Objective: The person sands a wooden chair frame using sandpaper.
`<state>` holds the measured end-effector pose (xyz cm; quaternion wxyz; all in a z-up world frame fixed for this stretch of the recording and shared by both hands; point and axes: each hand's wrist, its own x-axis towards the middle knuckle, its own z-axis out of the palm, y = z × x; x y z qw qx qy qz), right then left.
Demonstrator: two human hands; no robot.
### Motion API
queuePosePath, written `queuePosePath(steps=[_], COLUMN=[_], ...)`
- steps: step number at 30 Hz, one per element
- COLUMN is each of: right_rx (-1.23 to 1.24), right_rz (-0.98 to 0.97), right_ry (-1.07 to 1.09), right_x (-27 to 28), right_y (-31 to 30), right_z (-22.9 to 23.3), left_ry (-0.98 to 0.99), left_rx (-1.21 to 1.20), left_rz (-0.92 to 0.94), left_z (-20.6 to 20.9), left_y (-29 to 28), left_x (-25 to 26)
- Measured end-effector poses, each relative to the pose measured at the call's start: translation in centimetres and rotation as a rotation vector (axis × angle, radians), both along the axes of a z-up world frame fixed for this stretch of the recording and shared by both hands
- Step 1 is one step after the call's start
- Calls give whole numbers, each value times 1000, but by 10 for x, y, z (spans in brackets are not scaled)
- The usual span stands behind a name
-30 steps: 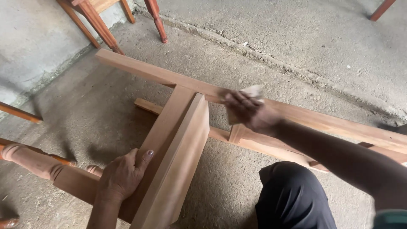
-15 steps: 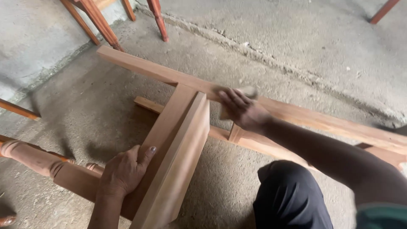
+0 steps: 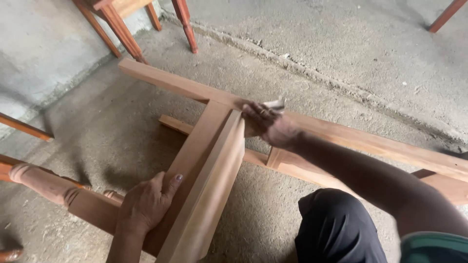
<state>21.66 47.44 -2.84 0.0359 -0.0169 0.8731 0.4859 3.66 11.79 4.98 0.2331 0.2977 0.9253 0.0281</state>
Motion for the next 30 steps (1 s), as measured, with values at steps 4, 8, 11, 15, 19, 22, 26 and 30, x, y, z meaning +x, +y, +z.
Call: queuePosePath(steps=[4,8,11,15,19,22,26,30], right_rx=[-209,-309,-267,-593,25,-171,-793,-721], right_rz=[101,-4,-68,-432,-263,-168,26,16], right_ry=[150,12,-75,-218,-180,-68,210,267], right_x=[9,-13,7,-10,-5,-19,-12,107], right_y=[10,-19,-24,-39,-24,-21,-2,20], right_z=[-5,27,36,72,35,38,-6,-14], left_ry=[36,36,30,43,67,63,42,39], left_rx=[-3,-51,-54,2,-15,1,15,68], left_rz=[-30,-27,-18,-27,-32,-26,-23,-18], left_z=[-12,0,-7,-3,-5,-1,-17,-8], left_y=[1,3,-3,2,2,7,-4,-4], left_x=[-10,2,0,2,-3,-5,-7,-4])
